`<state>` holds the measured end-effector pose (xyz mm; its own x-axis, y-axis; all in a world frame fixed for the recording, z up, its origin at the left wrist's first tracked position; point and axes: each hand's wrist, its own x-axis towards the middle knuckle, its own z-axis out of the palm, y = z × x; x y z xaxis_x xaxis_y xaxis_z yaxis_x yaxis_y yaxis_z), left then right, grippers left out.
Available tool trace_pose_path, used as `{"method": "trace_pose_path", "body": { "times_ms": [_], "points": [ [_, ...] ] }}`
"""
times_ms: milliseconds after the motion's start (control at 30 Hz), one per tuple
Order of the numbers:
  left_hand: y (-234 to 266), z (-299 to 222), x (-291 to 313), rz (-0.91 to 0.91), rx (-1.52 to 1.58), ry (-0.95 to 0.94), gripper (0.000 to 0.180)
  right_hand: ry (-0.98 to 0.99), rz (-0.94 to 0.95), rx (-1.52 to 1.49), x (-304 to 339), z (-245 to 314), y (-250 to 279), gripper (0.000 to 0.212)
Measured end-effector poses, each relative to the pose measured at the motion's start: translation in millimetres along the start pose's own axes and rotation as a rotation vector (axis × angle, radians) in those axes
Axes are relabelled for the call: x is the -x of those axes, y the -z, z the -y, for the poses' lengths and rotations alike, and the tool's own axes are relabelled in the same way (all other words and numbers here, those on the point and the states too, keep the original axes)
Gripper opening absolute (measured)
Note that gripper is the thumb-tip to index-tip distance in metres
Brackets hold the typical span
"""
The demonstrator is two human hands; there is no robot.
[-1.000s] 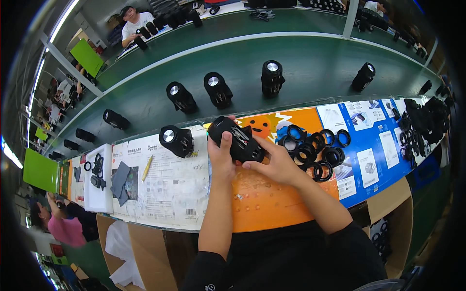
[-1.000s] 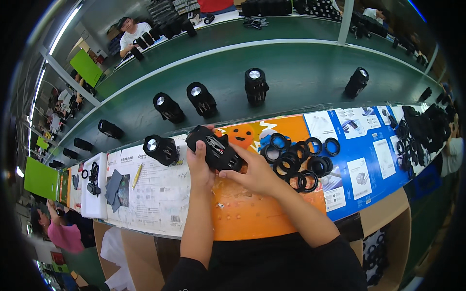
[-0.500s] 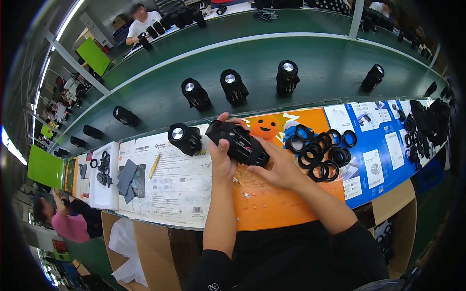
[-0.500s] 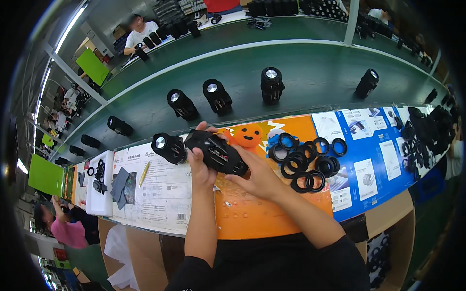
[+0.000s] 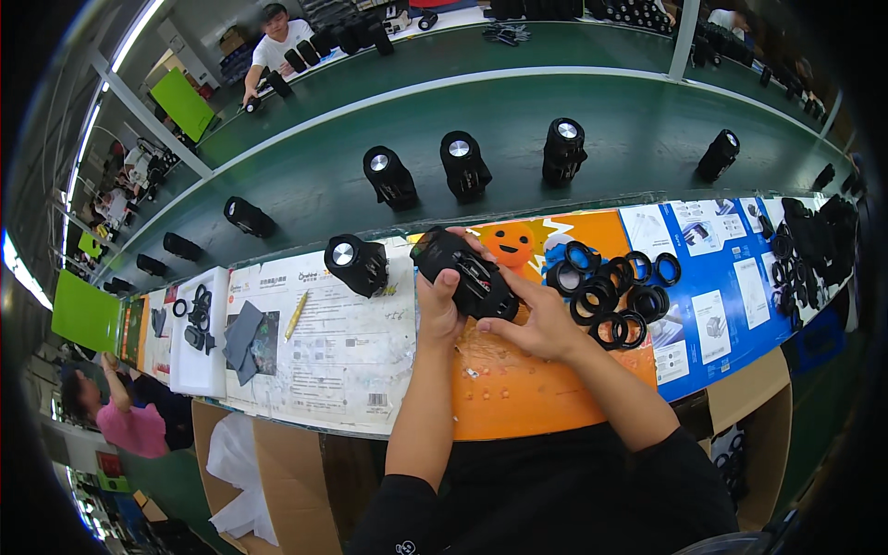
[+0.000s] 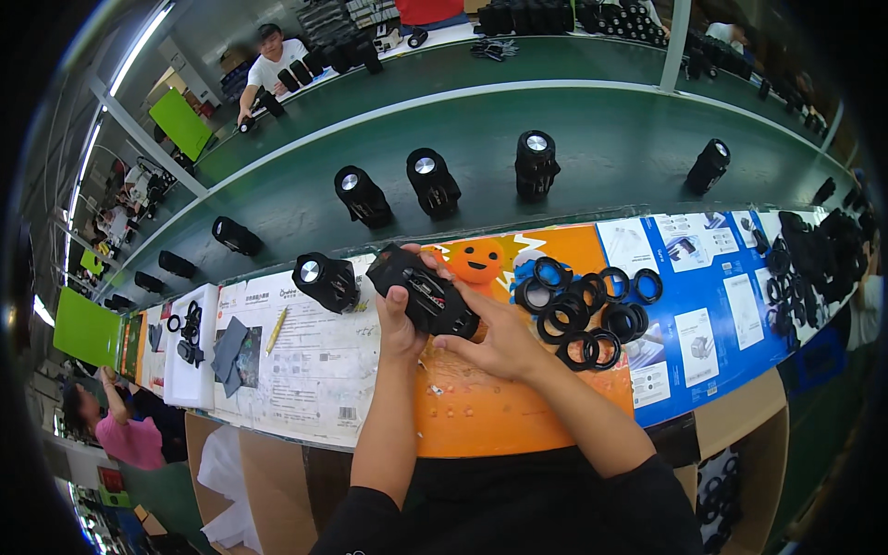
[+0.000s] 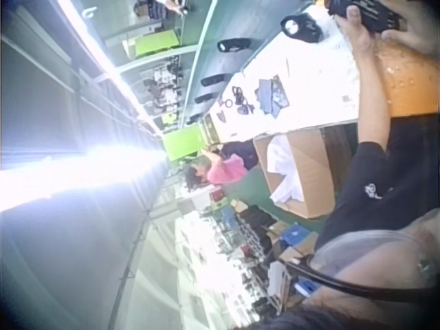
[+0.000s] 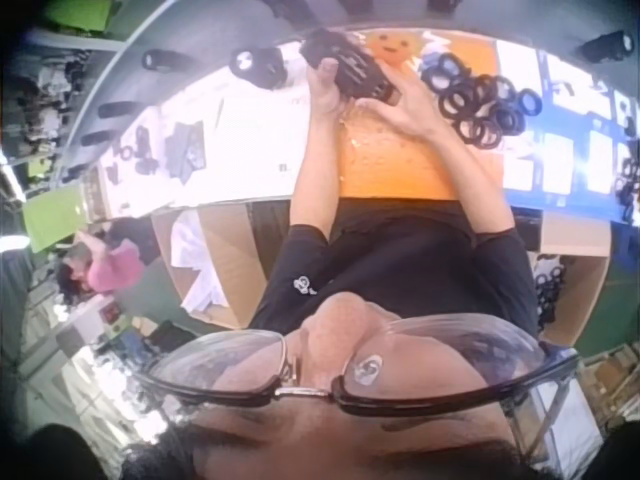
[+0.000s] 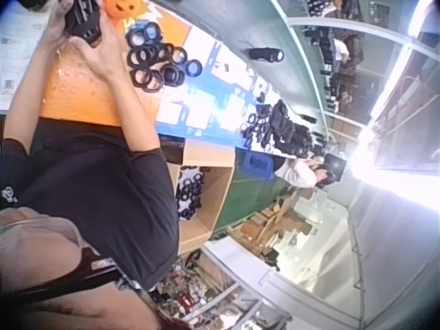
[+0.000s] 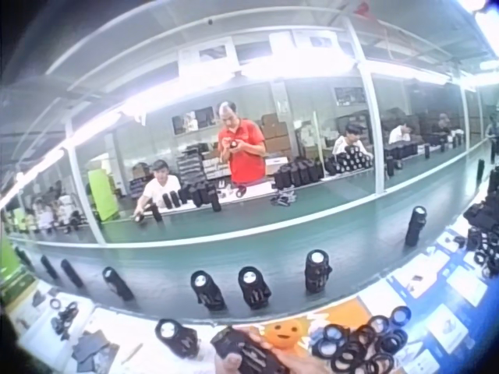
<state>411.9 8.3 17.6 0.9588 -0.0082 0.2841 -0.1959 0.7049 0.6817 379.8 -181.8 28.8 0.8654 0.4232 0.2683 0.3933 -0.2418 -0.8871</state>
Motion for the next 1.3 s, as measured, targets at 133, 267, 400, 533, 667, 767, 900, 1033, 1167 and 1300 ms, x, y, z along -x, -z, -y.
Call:
{"method": "trace_pose_path", "body": {
  "times_ms": [133,267,400,533,667,767,900,1033,1167,1300],
  "points": [
    [-4,-1,1,-0.013,-0.028,0.007,0.083,0.085,-0.120,0.031,-1,5,-4,0.091],
    [1,-1,0,0.048,0.004,0.028,0.075,0.087,-0.106,0.010,-1,4,-3,0.088],
    [2,0,1,0.078,-0.033,0.051,0.078,0.022,-0.045,-0.039,-1,-2,0,0.086],
    [-3,3,2,0.067,-0.042,0.030,0.077,-0.007,-0.019,-0.051,0,-8,2,0.086],
    [-4,6,2,0.059,0.020,0.027,0.073,-0.042,0.023,-0.051,0,-17,6,0.089],
    [0,5,-1,0.058,0.012,0.035,0.070,-0.025,-0.003,0.008,-1,-15,3,0.103],
    [-2,11,-3,-0.014,-0.036,0.006,0.062,-0.051,-0.010,0.110,-5,3,13,0.074],
    [9,13,-3,-0.035,-0.197,-0.011,0.054,0.089,-0.418,0.716,-12,-5,51,0.040],
    [10,19,-5,-0.034,-0.216,0.020,0.048,-0.504,-0.314,1.280,-5,-2,92,0.042],
    [5,21,-6,-0.036,-0.244,-0.016,0.050,-0.526,-0.192,1.291,-3,-19,96,0.043]
  ]
}}
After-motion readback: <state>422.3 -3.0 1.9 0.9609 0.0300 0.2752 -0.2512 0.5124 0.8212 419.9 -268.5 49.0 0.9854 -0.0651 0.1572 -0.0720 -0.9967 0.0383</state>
